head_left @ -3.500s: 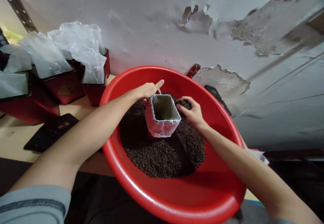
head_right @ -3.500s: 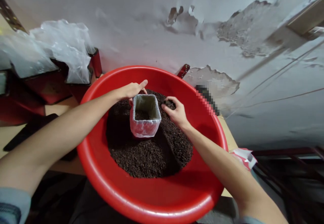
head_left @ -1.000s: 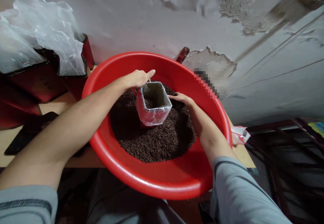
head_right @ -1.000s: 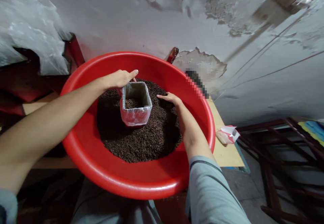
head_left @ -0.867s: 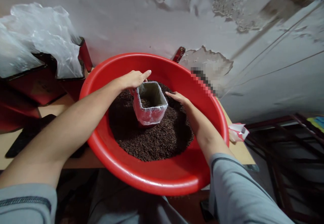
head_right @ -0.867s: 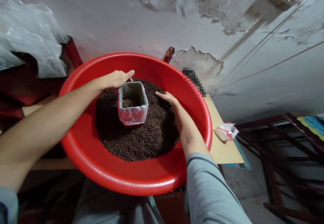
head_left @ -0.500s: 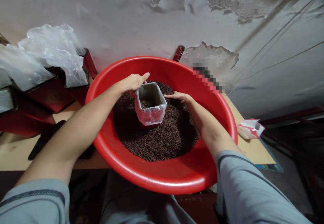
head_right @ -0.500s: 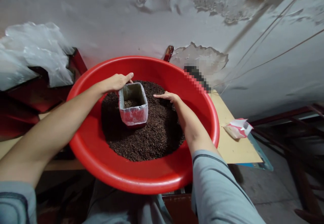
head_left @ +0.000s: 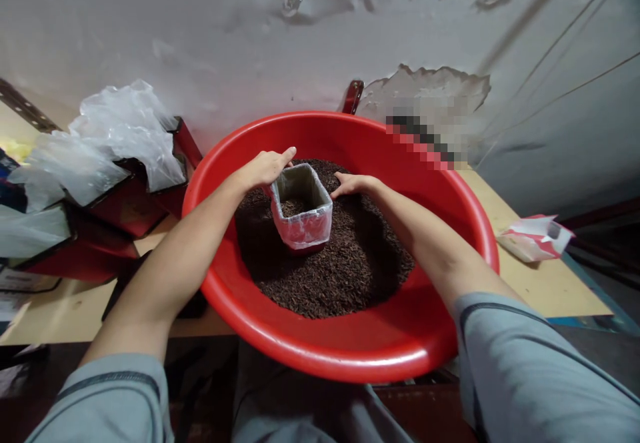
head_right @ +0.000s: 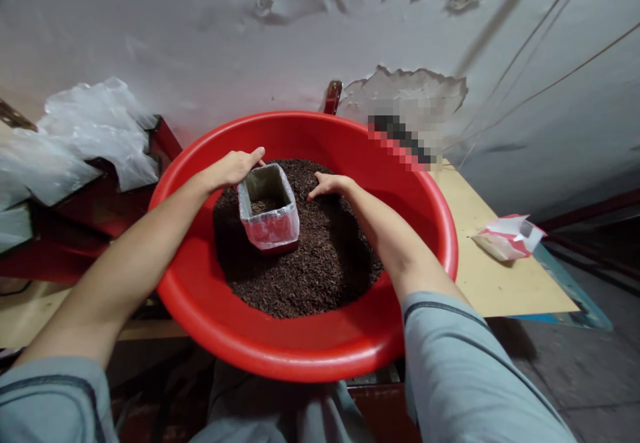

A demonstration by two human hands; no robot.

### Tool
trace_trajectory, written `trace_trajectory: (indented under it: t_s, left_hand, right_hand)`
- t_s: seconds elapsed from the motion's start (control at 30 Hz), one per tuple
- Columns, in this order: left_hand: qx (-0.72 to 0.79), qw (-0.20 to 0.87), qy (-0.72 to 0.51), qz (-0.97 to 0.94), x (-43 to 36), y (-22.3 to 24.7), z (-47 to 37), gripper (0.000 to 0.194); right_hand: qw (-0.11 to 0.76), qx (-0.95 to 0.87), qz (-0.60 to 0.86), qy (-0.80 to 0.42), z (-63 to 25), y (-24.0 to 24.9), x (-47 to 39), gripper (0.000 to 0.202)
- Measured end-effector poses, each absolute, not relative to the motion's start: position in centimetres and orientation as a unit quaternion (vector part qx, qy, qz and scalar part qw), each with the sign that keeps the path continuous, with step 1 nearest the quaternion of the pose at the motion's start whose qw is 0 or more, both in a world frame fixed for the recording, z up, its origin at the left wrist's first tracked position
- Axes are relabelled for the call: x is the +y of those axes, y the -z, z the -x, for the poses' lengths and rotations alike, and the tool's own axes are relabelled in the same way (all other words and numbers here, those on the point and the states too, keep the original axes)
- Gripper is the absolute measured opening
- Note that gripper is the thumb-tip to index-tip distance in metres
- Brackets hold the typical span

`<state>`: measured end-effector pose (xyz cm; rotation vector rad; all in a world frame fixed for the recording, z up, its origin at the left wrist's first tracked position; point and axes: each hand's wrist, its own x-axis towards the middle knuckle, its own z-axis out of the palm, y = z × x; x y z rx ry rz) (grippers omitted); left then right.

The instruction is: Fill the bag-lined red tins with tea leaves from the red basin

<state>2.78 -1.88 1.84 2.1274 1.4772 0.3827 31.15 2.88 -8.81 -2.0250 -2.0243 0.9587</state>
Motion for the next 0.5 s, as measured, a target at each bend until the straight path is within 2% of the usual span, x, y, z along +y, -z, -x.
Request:
trace_trajectory:
  t_s: [0.07,0.23,0.5]
  left_hand:
    - [0.544,0.261,-0.143,-0.784,-1.9,-1.8,-2.7,0.073]
    - [0.543,0.265,-0.142,-0.784,-2.1,-2.0,-2.9,0.073]
    - [0.527,0.245,-0.168,-0.796,-2.1,-1.8,-3.0,0.071]
  right_hand:
    - [0.04,-0.688,0.649,-0.322,-31.0,9.0,2.8,0.105]
    - [0.048,-0.703,0.641,-0.304,-30.6,9.3,1.5,0.104]
    - [0.079,-0.68,0.703,-0.195,-29.1,9.0,-1.2,0.087]
